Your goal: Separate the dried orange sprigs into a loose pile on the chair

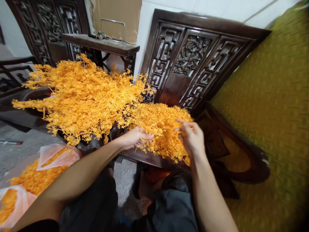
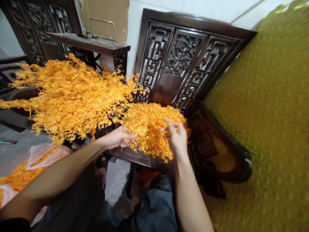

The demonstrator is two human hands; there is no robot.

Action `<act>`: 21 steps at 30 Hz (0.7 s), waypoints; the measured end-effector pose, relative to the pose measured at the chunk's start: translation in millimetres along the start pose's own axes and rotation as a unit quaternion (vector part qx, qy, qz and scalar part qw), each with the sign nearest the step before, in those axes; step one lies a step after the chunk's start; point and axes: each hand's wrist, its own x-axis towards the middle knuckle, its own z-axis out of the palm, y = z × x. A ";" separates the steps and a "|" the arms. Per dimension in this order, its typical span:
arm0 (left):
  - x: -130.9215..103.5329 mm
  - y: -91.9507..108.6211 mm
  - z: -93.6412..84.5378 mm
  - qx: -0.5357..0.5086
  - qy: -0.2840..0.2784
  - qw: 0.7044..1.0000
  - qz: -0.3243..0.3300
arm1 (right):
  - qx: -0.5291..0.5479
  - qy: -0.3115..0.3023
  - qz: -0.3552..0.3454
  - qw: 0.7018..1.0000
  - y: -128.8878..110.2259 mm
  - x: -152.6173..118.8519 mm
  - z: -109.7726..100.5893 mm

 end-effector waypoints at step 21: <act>0.1 -8.0 -4.0 0.012 0.012 0.999 -0.031 | -0.101 -0.107 0.037 0.988 -7.3 -13.9 -1.4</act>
